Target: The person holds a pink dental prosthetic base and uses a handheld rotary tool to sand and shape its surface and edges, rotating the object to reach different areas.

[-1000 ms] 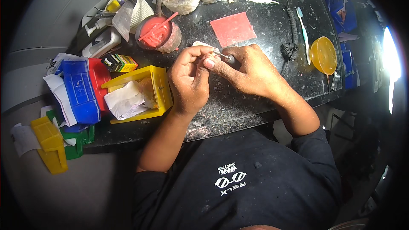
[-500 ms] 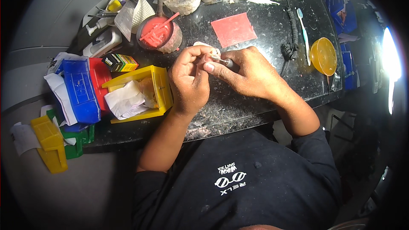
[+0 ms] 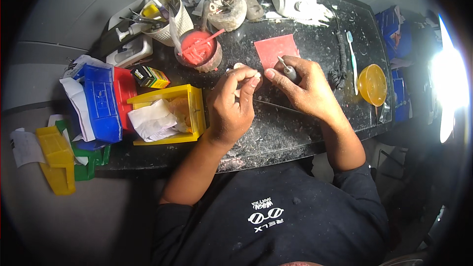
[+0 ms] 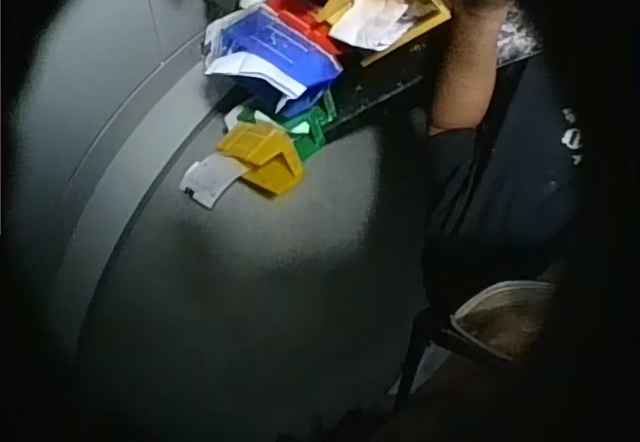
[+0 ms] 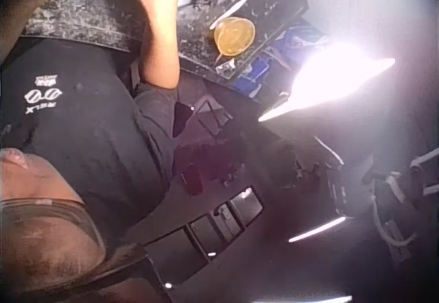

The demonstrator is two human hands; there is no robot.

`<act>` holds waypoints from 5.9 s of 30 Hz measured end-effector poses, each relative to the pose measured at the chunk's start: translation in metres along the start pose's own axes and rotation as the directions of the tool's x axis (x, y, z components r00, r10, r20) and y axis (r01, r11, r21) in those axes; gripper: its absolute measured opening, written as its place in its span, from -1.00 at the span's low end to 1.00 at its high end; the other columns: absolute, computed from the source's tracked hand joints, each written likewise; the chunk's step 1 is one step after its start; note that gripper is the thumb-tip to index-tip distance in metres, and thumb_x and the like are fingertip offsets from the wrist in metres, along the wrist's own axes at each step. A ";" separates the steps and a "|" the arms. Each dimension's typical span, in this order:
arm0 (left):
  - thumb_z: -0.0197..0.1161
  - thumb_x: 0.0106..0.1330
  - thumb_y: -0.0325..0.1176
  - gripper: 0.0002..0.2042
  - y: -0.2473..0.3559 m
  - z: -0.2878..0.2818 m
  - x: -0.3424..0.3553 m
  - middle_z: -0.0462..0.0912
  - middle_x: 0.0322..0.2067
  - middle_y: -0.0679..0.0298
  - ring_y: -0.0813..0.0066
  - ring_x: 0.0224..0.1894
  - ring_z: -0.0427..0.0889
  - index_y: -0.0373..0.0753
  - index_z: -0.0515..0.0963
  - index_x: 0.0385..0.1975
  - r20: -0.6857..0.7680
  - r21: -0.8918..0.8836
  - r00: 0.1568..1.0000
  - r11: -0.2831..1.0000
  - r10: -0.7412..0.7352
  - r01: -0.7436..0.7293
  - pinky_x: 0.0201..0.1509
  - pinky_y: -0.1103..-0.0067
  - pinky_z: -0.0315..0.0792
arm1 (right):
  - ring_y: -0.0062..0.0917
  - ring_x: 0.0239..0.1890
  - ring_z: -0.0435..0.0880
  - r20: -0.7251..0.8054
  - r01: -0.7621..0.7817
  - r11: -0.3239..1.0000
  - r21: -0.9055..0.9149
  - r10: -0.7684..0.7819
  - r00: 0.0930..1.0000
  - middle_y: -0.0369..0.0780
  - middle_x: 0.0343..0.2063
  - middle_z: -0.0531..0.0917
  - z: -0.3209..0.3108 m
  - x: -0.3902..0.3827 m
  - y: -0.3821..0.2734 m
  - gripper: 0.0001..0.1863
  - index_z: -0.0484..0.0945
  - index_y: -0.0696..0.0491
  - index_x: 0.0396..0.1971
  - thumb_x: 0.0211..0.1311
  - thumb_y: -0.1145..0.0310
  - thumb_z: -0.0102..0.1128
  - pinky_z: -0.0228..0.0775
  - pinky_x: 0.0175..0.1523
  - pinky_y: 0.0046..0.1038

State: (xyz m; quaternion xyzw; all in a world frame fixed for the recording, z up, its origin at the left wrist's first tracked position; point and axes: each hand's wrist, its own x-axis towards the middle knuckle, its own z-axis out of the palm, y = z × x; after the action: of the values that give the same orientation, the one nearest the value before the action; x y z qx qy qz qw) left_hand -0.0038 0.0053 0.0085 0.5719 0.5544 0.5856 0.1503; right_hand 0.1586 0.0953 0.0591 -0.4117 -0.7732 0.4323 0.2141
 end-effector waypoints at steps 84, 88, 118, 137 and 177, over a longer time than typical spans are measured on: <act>0.24 0.41 -0.57 -0.83 -0.008 0.002 -0.004 0.65 -0.20 0.20 0.57 -0.13 0.65 -0.39 0.45 -0.08 0.192 -0.699 0.915 0.605 -0.355 0.381 0.04 0.62 0.54 | -0.70 -0.57 0.31 0.276 -0.233 0.966 0.111 0.195 0.941 -0.33 -0.71 0.42 0.020 -0.007 -0.009 -0.43 0.62 0.19 -0.44 0.43 -0.10 0.18 0.21 -0.49 -0.44; 0.24 0.41 -0.58 -0.83 -0.007 0.002 -0.004 0.65 -0.21 0.19 0.56 -0.13 0.66 -0.40 0.45 -0.07 0.186 -0.694 0.916 0.612 -0.356 0.379 0.05 0.61 0.55 | -0.76 -0.58 0.30 0.303 -0.247 0.962 0.115 0.202 0.931 -0.41 -0.70 0.40 0.020 -0.007 -0.008 -0.44 0.56 0.14 -0.51 0.48 -0.09 0.13 0.16 -0.51 -0.51; 0.09 0.42 -0.68 -0.63 -0.006 0.001 -0.009 0.60 -0.16 0.03 0.37 -0.14 0.66 -0.40 0.22 0.16 0.020 -0.366 0.987 0.920 0.161 -0.142 0.02 0.49 0.58 | -0.68 -0.64 0.29 0.256 -0.045 0.995 0.087 0.021 0.966 -0.30 -0.78 0.39 0.007 -0.008 -0.010 -0.49 0.64 0.18 -0.51 0.23 -0.05 0.44 0.16 -0.53 -0.43; 0.16 0.42 -0.64 -0.61 0.007 -0.004 -0.009 0.58 -0.12 -0.01 0.39 -0.10 0.66 -0.38 0.20 0.15 0.033 -0.588 0.998 0.809 0.044 -0.017 0.08 0.50 0.56 | -0.74 -0.66 0.33 0.230 0.022 0.988 0.154 -0.057 0.971 -0.33 -0.78 0.46 0.009 -0.012 -0.015 -0.58 0.70 0.16 -0.46 0.22 0.04 0.48 0.17 -0.55 -0.50; 0.19 0.39 -0.61 -0.62 0.003 -0.003 -0.008 0.65 -0.23 -0.02 0.39 -0.21 0.70 -0.37 0.18 0.10 0.023 -0.550 1.000 0.835 0.016 -0.001 -0.03 0.49 0.60 | -0.75 -0.64 0.27 0.225 -0.029 0.983 0.182 -0.012 0.974 -0.35 -0.79 0.39 0.012 -0.014 -0.013 -0.53 0.66 0.18 -0.53 0.26 0.01 0.44 0.11 -0.56 -0.48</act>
State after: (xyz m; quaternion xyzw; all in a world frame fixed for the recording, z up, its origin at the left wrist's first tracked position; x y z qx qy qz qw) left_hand -0.0023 -0.0038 0.0080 0.5150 0.3583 0.7130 0.3131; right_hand 0.1523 0.0744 0.0641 -0.3420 -0.7474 0.5466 0.1605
